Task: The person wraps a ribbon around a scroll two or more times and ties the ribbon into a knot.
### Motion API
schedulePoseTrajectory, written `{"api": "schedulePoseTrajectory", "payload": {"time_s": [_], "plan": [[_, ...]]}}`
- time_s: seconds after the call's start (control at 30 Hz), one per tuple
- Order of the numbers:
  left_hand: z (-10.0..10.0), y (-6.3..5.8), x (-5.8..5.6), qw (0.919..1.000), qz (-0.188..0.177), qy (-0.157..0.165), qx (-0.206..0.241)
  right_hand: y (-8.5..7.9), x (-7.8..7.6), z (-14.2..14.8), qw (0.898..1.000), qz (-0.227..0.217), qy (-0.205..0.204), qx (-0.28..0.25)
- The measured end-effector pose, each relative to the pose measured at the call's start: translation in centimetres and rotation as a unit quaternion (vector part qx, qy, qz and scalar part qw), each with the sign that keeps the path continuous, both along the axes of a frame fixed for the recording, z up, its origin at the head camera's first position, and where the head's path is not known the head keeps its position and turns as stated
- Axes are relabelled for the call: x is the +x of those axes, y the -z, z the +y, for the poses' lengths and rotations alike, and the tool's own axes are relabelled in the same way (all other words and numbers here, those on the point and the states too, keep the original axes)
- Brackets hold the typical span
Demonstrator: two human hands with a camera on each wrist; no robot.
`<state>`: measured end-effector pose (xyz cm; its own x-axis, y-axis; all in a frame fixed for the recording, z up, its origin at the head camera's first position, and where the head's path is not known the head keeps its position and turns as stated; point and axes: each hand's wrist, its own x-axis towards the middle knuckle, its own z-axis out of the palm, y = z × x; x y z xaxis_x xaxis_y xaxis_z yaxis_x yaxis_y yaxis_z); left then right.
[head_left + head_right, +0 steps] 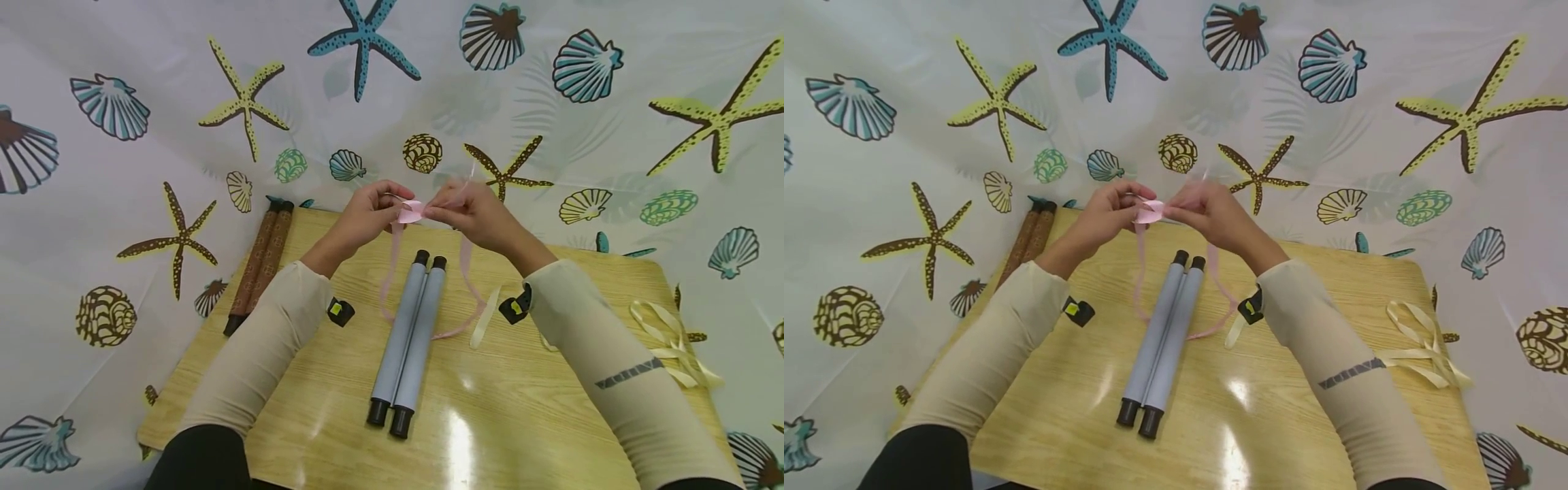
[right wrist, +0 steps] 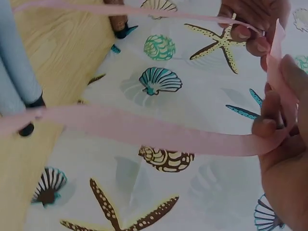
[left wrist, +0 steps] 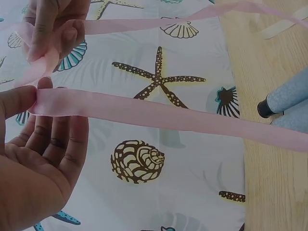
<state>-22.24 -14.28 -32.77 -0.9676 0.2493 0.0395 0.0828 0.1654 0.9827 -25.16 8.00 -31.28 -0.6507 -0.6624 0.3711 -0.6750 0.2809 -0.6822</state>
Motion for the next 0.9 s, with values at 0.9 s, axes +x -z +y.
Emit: {"api": "schedulePoseTrajectory", "payload": {"time_s": [0.9], "plan": [[1.6,-0.4,0.5,0.9800,-0.149,0.109,0.075,1.0,0.6,0.1,0.922,0.384,0.034,-0.019]]}}
